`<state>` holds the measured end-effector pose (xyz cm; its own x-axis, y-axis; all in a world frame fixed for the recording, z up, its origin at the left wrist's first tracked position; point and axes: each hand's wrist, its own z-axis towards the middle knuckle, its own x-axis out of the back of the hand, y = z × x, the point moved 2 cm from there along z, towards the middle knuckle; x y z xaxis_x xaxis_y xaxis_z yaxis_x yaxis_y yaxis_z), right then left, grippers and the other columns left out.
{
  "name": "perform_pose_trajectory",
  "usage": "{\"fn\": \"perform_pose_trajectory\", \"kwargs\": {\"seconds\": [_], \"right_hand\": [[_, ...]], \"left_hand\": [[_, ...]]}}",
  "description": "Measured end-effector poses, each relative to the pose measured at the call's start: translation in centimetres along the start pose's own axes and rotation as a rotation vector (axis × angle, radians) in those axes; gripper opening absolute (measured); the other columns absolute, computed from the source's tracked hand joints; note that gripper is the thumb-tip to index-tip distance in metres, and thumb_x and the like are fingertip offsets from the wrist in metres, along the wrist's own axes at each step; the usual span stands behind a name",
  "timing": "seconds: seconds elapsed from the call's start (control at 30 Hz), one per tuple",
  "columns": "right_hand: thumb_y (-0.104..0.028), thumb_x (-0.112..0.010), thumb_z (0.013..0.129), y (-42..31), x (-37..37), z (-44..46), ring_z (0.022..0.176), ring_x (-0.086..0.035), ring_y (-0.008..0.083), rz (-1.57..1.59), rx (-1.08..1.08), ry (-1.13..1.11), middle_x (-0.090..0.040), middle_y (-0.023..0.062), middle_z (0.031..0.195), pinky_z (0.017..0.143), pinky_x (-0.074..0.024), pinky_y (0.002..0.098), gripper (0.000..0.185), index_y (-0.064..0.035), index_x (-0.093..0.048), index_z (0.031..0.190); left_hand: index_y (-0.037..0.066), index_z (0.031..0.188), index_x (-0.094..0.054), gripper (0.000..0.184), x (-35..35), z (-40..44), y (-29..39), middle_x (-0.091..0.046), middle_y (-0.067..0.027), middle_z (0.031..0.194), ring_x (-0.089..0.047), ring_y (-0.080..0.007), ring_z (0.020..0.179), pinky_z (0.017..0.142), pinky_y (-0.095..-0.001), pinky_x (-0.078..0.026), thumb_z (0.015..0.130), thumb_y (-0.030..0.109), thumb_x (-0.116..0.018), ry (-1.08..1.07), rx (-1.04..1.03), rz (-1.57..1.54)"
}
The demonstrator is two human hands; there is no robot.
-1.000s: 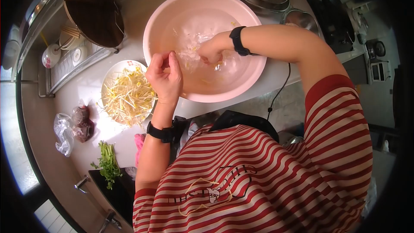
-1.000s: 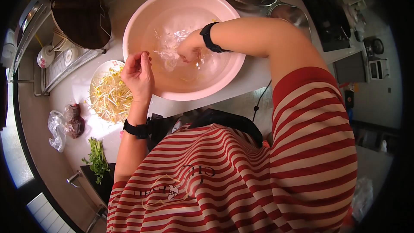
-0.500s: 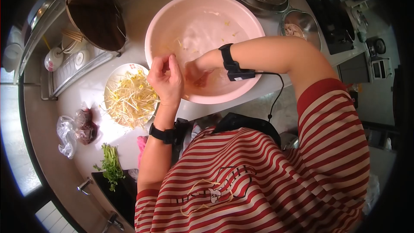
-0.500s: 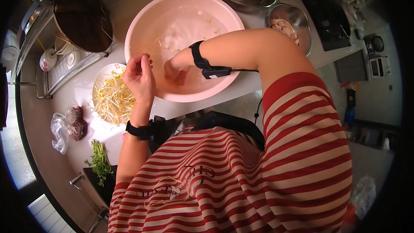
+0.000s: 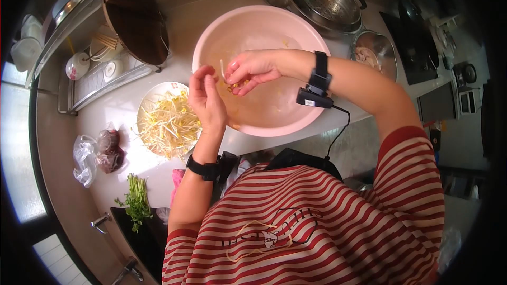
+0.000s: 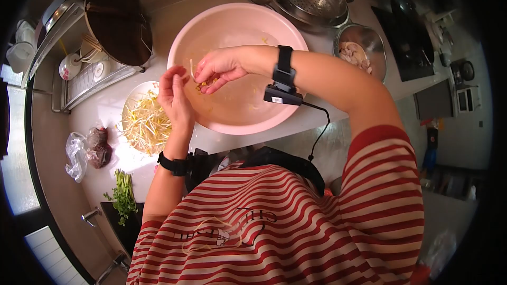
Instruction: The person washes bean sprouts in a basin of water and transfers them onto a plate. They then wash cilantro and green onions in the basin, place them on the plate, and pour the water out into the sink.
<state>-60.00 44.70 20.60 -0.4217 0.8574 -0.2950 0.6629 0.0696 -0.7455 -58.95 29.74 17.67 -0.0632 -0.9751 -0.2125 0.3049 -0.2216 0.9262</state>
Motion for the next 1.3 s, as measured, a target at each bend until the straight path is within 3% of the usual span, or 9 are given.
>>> {"fn": "perform_pose_trajectory", "kwargs": {"seconds": [0.2,0.5,0.6,0.67,0.77,0.83,0.93,1.13,1.3], "right_hand": [[-0.024,-0.048,0.091,-2.1,-0.6,-2.5,0.091,-0.059,0.0196,0.204,0.121,0.045,-0.056,0.0092,0.1,0.08,-0.0498,0.0342,0.026,-0.0005,-0.052,0.101],[-0.032,-0.045,0.092,-4.2,-6.0,-1.7,0.099,-0.052,0.0162,0.285,0.197,0.06,-0.054,0.0098,0.103,0.088,-0.0438,0.0332,0.033,-0.0019,-0.054,0.103],[-0.039,-0.041,0.091,-5.8,-9.1,2.8,0.081,-0.052,0.0132,-0.021,0.29,-0.012,-0.056,0.0052,0.088,0.077,-0.0434,0.0296,0.038,-0.0043,-0.057,0.089],[-0.037,-0.039,0.09,-5.5,-11.5,5.9,0.067,-0.052,0.0141,-0.174,0.347,-0.1,-0.057,0.0036,0.076,0.067,-0.0448,0.031,0.037,-0.0046,-0.056,0.087],[-0.023,-0.045,0.081,-5.1,-13.9,5.6,0.061,-0.058,0.0209,-0.472,0.334,0.063,-0.06,0.0098,0.075,0.055,-0.0503,0.0348,0.028,-0.0003,-0.058,0.091],[-0.024,-0.05,0.077,-4.9,-13.6,6.8,0.057,-0.058,0.0225,-0.934,0.102,0.173,-0.062,0.0106,0.064,0.055,-0.0466,0.035,0.027,0.0003,-0.062,0.076],[-0.015,-0.053,0.07,-5.0,-7.4,7.3,0.048,-0.056,0.0168,-0.961,0.248,0.214,-0.055,0.0105,0.053,0.042,-0.0433,0.0319,0.023,-0.0004,-0.055,0.052],[-0.014,-0.053,0.078,-6.2,7.8,0.3,0.068,-0.061,0.0148,-0.924,-0.051,0.593,-0.062,0.0087,0.08,0.052,-0.0509,0.0288,0.022,-0.002,-0.061,0.094],[-0.018,-0.053,0.079,-1.9,10.5,1.6,0.072,-0.059,0.0179,-0.973,-0.187,0.616,-0.06,0.0091,0.086,0.058,-0.0512,0.0322,0.034,-0.0007,-0.052,0.108]], "left_hand": [[-0.003,0.121,-0.043,0.05,-1.4,-0.1,1.4,-0.054,-0.013,0.11,-0.056,-0.0168,0.094,0.074,-0.027,-0.051,0.076,-0.001,-0.064,-0.317,0.193,0.003],[-0.008,0.111,-0.052,0.031,0.8,0.9,-0.1,-0.062,-0.0098,0.092,-0.059,-0.0112,0.079,0.069,-0.0234,-0.05,0.081,-0.002,-0.057,-0.056,0.196,0.022],[-0.006,0.109,-0.055,0.027,5.9,2.5,0.6,-0.061,-0.0065,0.088,-0.055,-0.0061,0.073,0.059,-0.0179,-0.044,0.083,0.002,-0.056,-0.015,0.098,0.197],[-0.006,0.111,-0.054,0.032,10.5,3.3,0.9,-0.062,-0.0088,0.095,-0.057,-0.0104,0.078,0.068,-0.0236,-0.047,0.08,0.0,-0.057,-0.074,-0.044,0.346],[-0.005,0.1,-0.061,0.029,14.5,2.9,3.4,-0.065,-0.0148,0.094,-0.061,-0.019,0.085,0.078,-0.0284,-0.046,0.072,0.002,-0.062,-0.043,0.122,0.823],[-0.001,0.091,-0.065,0.022,16.1,3.0,3.9,-0.064,-0.0171,0.096,-0.062,-0.029,0.086,0.079,-0.0328,-0.047,0.071,0.005,-0.062,-0.145,0.063,1.233],[0.0,0.082,-0.067,0.015,17.1,2.8,4.3,-0.063,-0.0169,0.096,-0.06,-0.0332,0.088,0.08,-0.0348,-0.046,0.07,0.008,-0.062,-0.155,0.068,1.247],[-0.001,0.072,-0.064,0.008,15.4,2.7,5.5,-0.064,-0.0153,0.086,-0.061,-0.0322,0.081,0.075,-0.0359,-0.046,0.07,0.007,-0.064,-0.009,-0.061,1.243],[0.001,0.074,-0.061,0.005,10.0,1.7,5.3,-0.063,-0.0138,0.085,-0.06,-0.029,0.079,0.071,-0.0351,-0.047,0.069,0.0,-0.063,-0.11,-0.277,0.886]]}}
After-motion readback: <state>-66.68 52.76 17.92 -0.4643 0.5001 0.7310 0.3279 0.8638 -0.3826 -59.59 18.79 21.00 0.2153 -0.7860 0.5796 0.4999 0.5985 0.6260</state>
